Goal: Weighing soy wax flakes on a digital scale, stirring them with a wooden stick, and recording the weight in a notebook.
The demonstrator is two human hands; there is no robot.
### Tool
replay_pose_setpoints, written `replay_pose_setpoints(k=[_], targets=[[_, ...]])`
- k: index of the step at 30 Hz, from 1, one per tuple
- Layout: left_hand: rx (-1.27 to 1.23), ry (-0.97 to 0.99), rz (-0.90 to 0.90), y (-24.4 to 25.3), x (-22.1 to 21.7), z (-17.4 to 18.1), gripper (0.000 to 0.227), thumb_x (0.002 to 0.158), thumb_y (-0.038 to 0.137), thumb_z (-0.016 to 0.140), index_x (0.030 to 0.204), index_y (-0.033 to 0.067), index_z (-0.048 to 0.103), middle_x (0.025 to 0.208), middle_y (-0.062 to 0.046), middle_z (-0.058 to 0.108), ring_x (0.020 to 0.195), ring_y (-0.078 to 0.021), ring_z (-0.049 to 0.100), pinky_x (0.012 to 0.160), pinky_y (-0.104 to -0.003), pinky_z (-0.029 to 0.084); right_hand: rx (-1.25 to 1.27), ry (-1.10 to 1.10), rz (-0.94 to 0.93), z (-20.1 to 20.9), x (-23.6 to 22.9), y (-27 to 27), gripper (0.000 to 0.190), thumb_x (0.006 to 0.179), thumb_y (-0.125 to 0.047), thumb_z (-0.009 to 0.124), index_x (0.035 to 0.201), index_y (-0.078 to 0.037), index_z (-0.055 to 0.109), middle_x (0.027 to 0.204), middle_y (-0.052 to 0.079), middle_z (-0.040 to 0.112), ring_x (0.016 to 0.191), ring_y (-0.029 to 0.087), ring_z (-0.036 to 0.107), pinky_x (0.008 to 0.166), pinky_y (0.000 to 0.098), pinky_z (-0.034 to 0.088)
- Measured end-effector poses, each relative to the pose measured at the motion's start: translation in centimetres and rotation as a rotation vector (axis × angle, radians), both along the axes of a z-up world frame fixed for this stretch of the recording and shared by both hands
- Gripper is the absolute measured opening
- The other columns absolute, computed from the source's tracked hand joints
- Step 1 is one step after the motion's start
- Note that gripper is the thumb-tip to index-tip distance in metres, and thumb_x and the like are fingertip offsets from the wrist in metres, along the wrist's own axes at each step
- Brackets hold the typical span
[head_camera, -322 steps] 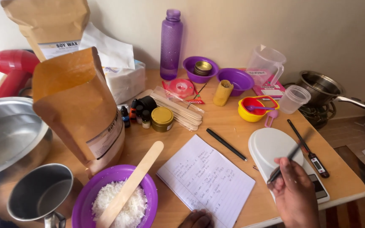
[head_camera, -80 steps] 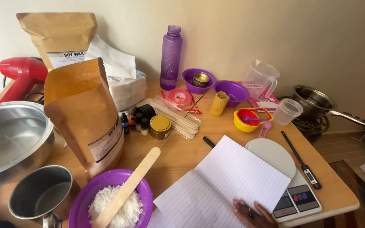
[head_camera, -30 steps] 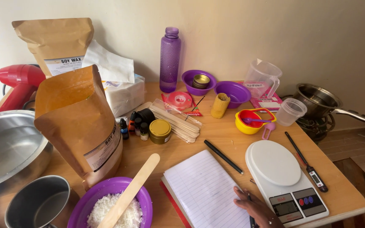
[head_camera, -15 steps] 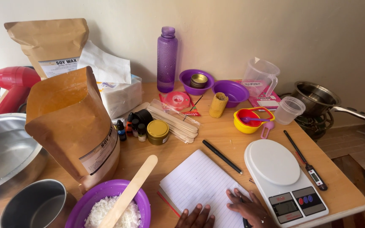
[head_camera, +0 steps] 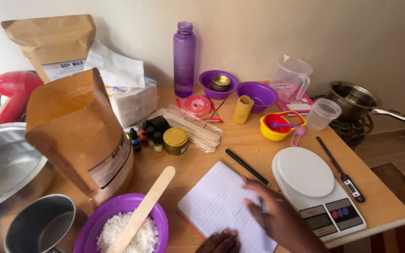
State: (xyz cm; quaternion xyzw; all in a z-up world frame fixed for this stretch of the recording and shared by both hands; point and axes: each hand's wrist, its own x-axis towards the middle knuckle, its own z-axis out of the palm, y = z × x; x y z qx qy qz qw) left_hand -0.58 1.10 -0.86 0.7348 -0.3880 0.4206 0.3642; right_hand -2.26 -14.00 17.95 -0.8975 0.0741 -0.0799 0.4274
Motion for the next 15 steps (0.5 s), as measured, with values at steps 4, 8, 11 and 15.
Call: replay_pose_setpoints(k=[4, 8, 11, 15], targets=[[-0.226, 0.227, 0.111, -2.4, -0.7, -5.9, 0.02, 0.082, 0.034, 0.066, 0.1, 0.0266, 0.07, 0.096, 0.019, 0.072, 0.089, -0.0026, 0.069, 0.073, -0.026, 0.057, -0.352, -0.247, 0.321, -5.3, 2.8, 1.0, 0.045, 0.088, -0.017, 0.062, 0.129, -0.007, 0.047, 0.146, 0.016, 0.041, 0.136, 0.032, 0.035, 0.107, 0.0504, 0.018], [-0.142, 0.407, -0.042, 0.1, -1.0, -0.9, 0.022, 0.088, 0.02, 0.054, 0.095, 0.0206, 0.075, 0.096, 0.005, 0.075, 0.093, -0.0111, 0.071, 0.085, -0.033, 0.053, -0.378, -0.284, 0.43, -5.0, 2.1, 2.8, 0.033, 0.087, -0.009, 0.063, 0.118, -0.006, 0.052, 0.145, 0.012, 0.044, 0.134, 0.033, 0.04, 0.106, 0.0483, 0.025], [-0.169, 0.347, -0.01, -0.3, -0.9, 0.6, 0.019, 0.087, 0.021, 0.056, 0.093, 0.0209, 0.074, 0.093, 0.007, 0.073, 0.089, -0.009, 0.07, 0.082, -0.03, 0.054, -0.356, -0.291, 0.44, -4.5, 1.8, 2.6, 0.037, 0.087, -0.009, 0.061, 0.123, -0.005, 0.051, 0.145, 0.008, 0.045, 0.131, 0.03, 0.046, 0.105, 0.0461, 0.031], [-0.212, 0.207, 0.038, -0.9, -0.9, 1.9, 0.012, 0.085, 0.023, 0.06, 0.089, 0.0215, 0.071, 0.086, 0.013, 0.07, 0.08, -0.0045, 0.069, 0.074, -0.024, 0.056, -0.12, -0.209, 0.411, -3.5, 0.9, 1.5, 0.033, 0.088, -0.008, 0.059, 0.121, -0.01, 0.055, 0.141, 0.009, 0.05, 0.132, 0.023, 0.047, 0.106, 0.0375, 0.033]])
